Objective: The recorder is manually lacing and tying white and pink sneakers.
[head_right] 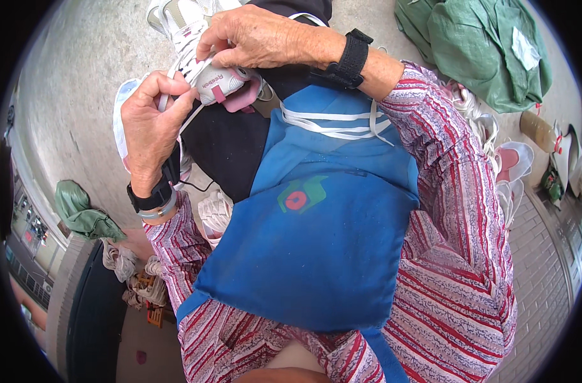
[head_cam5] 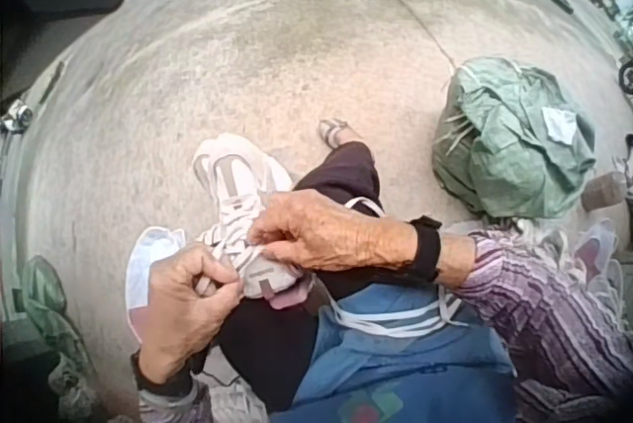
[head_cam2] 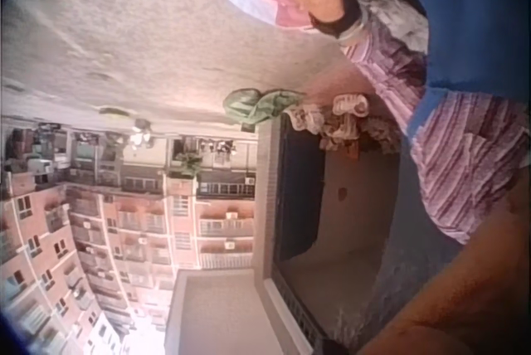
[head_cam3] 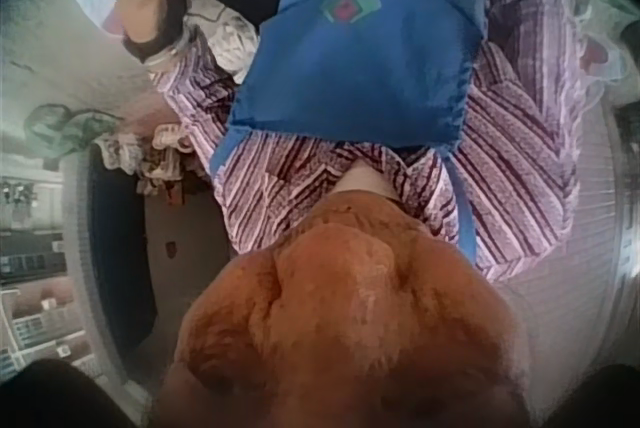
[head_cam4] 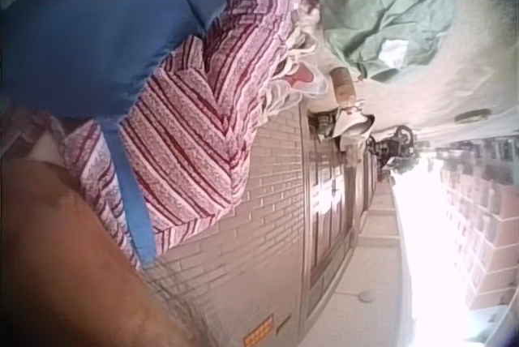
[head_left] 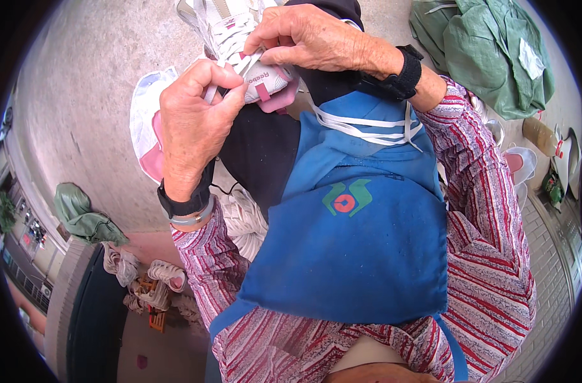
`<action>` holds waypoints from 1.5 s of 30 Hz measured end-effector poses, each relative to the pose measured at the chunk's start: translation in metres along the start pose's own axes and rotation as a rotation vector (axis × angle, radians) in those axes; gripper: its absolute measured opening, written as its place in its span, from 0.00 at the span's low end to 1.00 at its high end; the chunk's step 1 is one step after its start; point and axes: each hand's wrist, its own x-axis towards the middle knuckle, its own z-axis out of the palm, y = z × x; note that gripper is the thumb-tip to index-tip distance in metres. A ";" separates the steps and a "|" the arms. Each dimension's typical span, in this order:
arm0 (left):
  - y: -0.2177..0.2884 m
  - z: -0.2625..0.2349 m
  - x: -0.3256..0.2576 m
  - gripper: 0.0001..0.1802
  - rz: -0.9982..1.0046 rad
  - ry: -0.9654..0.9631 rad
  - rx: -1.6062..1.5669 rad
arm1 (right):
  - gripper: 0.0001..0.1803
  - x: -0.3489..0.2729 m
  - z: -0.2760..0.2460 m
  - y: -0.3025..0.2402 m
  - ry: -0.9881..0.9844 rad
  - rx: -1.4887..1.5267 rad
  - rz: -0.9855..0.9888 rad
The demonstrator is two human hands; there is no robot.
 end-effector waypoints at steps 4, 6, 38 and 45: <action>0.000 0.001 0.002 0.06 0.197 0.180 0.206 | 0.10 0.006 0.004 0.000 0.043 0.013 -0.087; 0.003 0.003 0.003 0.09 0.186 0.265 0.281 | 0.09 0.006 0.007 0.004 0.060 0.058 -0.097; -0.055 -0.043 -0.035 0.06 0.267 0.359 0.529 | 0.07 0.004 0.004 -0.026 0.108 -0.290 -0.047; -0.070 -0.082 -0.078 0.07 0.067 0.592 0.805 | 0.05 -0.006 0.020 -0.004 0.276 -0.413 -0.228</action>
